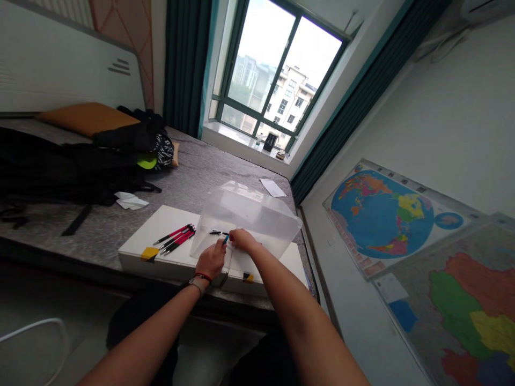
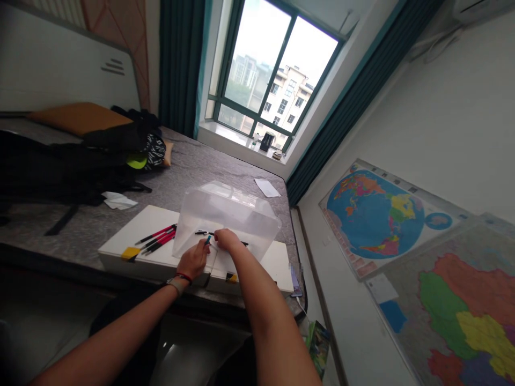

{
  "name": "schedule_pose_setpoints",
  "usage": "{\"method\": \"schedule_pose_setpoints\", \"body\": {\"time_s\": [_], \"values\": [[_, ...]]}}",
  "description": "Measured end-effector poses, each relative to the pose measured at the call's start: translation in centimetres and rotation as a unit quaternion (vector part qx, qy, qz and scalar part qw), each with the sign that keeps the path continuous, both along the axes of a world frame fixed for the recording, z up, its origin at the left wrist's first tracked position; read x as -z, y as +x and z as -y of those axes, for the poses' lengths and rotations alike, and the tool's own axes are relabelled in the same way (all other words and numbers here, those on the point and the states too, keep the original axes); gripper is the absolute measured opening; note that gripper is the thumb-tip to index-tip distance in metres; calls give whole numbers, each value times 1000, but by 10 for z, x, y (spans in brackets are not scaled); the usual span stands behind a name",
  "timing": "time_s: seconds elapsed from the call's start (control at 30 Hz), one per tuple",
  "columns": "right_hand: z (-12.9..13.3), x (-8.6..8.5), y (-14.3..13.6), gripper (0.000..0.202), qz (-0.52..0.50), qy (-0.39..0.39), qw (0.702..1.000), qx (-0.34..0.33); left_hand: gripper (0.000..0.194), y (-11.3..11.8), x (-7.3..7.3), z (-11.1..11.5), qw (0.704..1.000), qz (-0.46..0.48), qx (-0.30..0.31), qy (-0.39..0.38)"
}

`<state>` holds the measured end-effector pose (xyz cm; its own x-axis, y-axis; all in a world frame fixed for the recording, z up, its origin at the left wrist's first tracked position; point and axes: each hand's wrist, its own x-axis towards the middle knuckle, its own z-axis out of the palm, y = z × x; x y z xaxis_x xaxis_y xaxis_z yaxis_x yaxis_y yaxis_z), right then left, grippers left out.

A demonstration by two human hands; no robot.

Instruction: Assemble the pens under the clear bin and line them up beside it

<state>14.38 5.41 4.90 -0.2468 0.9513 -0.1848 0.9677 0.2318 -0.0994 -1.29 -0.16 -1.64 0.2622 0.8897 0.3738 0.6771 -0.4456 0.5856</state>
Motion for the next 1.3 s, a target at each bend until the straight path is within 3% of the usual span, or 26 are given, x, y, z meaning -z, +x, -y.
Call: {"method": "schedule_pose_setpoints", "body": {"time_s": [0.2,0.37,0.47,0.63,0.87,1.07,1.3], "values": [[3,0,-1,23,-15,10,1000,-10,34,0,3,-1,1000,-16,-6,6],[11,-14,7,25,-120,53,991,19,33,1,4,-2,1000,-14,1,19],[22,-25,15,18,-232,86,966,71,34,2,6,-2,999,-20,-3,32],[43,-37,17,31,-396,52,913,87,35,2,5,-2,999,-20,-4,35],[54,-50,5,18,-307,85,947,37,37,2,-1,2,999,-26,-1,26],[53,-57,0,19,-314,83,945,38,38,2,0,1,999,-36,3,9],[51,-44,5,22,-358,78,930,26,37,1,-1,1,999,-17,12,31]]}}
